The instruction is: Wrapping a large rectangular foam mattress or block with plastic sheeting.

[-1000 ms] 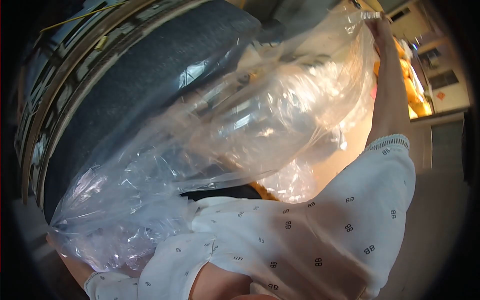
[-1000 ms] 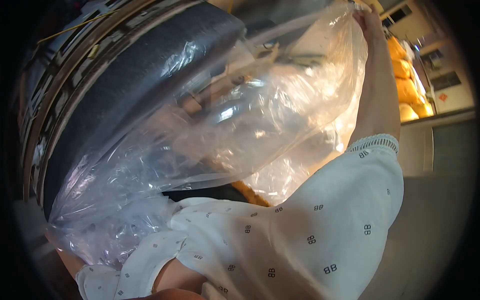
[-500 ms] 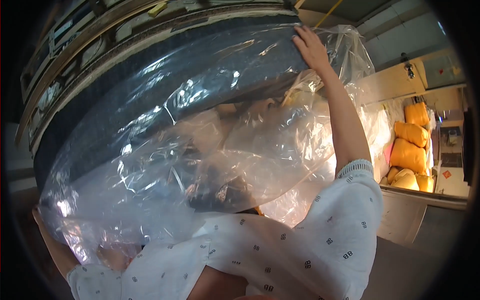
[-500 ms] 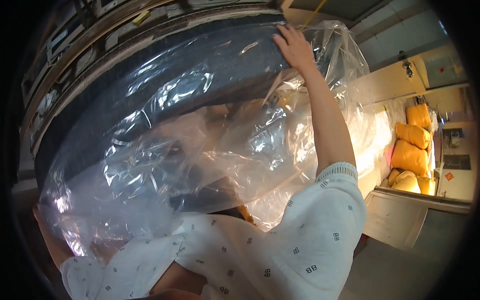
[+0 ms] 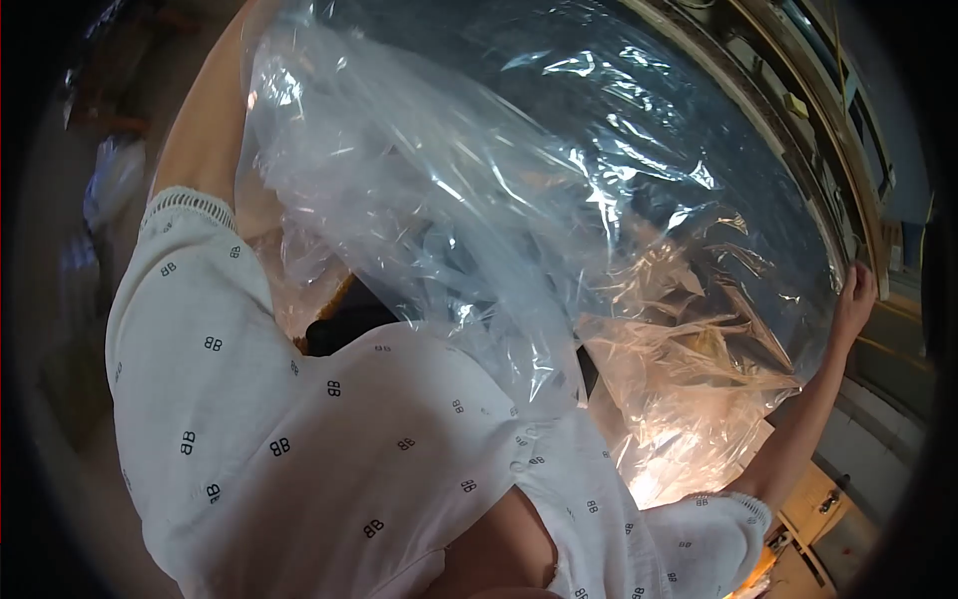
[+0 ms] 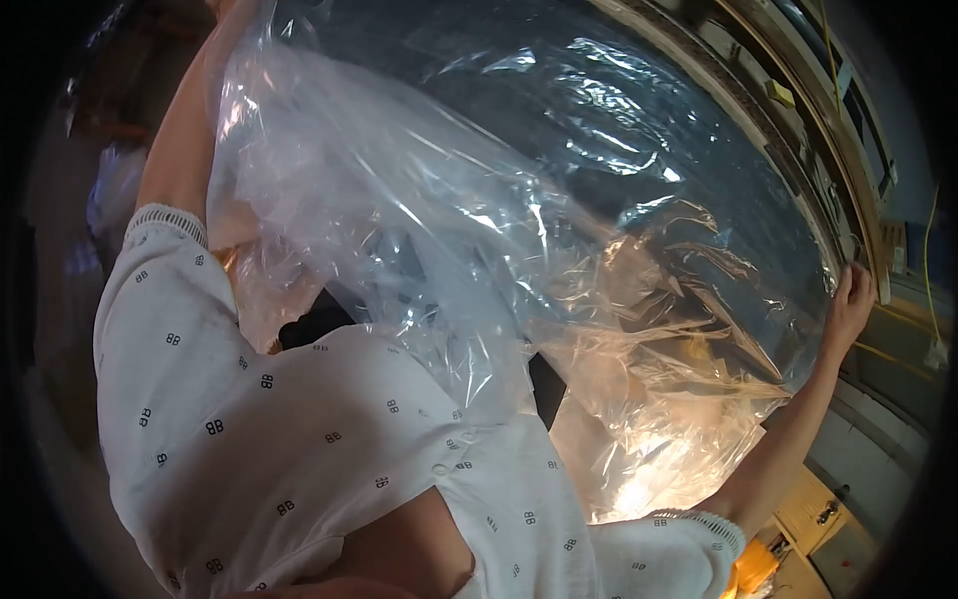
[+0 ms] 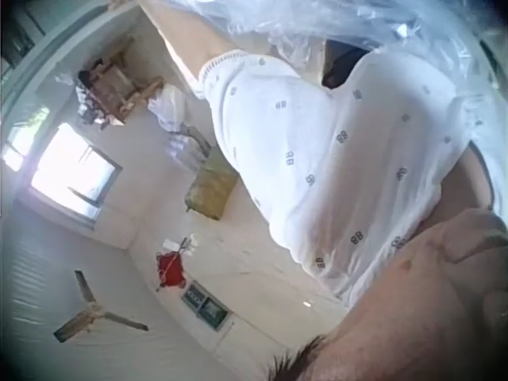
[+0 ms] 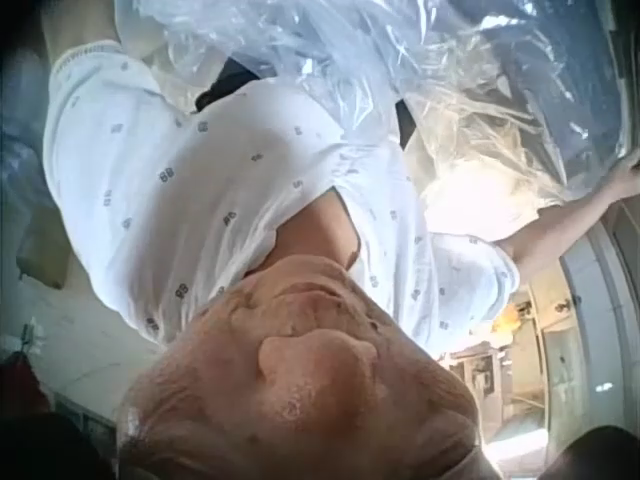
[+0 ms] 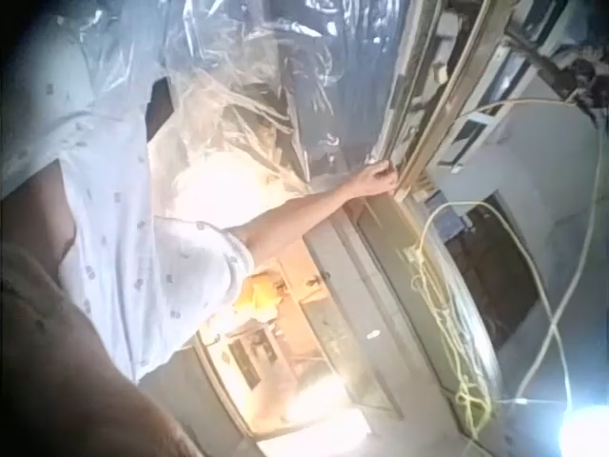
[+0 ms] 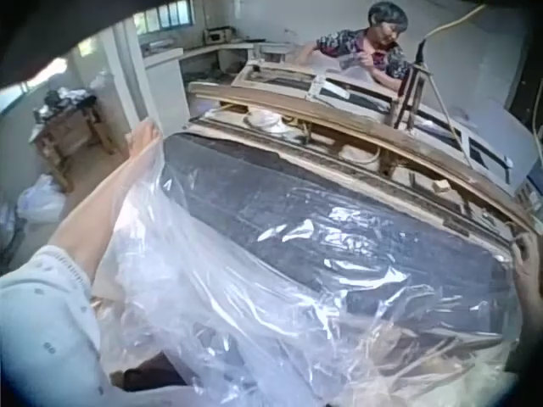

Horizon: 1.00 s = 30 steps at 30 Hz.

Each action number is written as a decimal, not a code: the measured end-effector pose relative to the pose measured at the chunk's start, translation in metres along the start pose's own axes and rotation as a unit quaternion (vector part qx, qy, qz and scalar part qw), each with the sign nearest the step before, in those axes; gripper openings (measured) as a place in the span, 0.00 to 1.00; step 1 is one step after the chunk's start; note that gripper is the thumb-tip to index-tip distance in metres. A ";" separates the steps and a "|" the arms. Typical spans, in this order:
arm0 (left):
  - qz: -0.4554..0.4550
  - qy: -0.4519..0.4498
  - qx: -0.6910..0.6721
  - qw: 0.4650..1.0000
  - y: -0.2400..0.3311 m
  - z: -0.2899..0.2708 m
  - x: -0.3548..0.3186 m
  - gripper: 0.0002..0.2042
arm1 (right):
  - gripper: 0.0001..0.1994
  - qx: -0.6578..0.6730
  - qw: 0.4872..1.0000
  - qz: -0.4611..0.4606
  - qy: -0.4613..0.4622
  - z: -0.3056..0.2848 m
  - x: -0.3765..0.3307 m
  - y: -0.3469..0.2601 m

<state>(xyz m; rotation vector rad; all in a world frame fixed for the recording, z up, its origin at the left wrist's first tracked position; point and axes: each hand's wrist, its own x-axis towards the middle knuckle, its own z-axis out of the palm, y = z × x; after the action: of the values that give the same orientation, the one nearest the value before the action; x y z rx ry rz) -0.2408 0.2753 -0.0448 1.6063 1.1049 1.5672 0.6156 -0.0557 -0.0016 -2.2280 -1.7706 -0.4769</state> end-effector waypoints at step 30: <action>0.135 0.119 0.198 0.963 -0.118 0.016 0.041 0.12 | 0.28 0.842 0.513 -0.165 -0.026 -0.265 -0.159 -0.238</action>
<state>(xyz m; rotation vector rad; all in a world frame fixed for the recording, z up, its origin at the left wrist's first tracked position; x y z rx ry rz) -0.2431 0.3670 -0.1314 1.9326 1.4509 1.8403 0.3257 -0.2477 0.1754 -0.4267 -1.3071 0.9634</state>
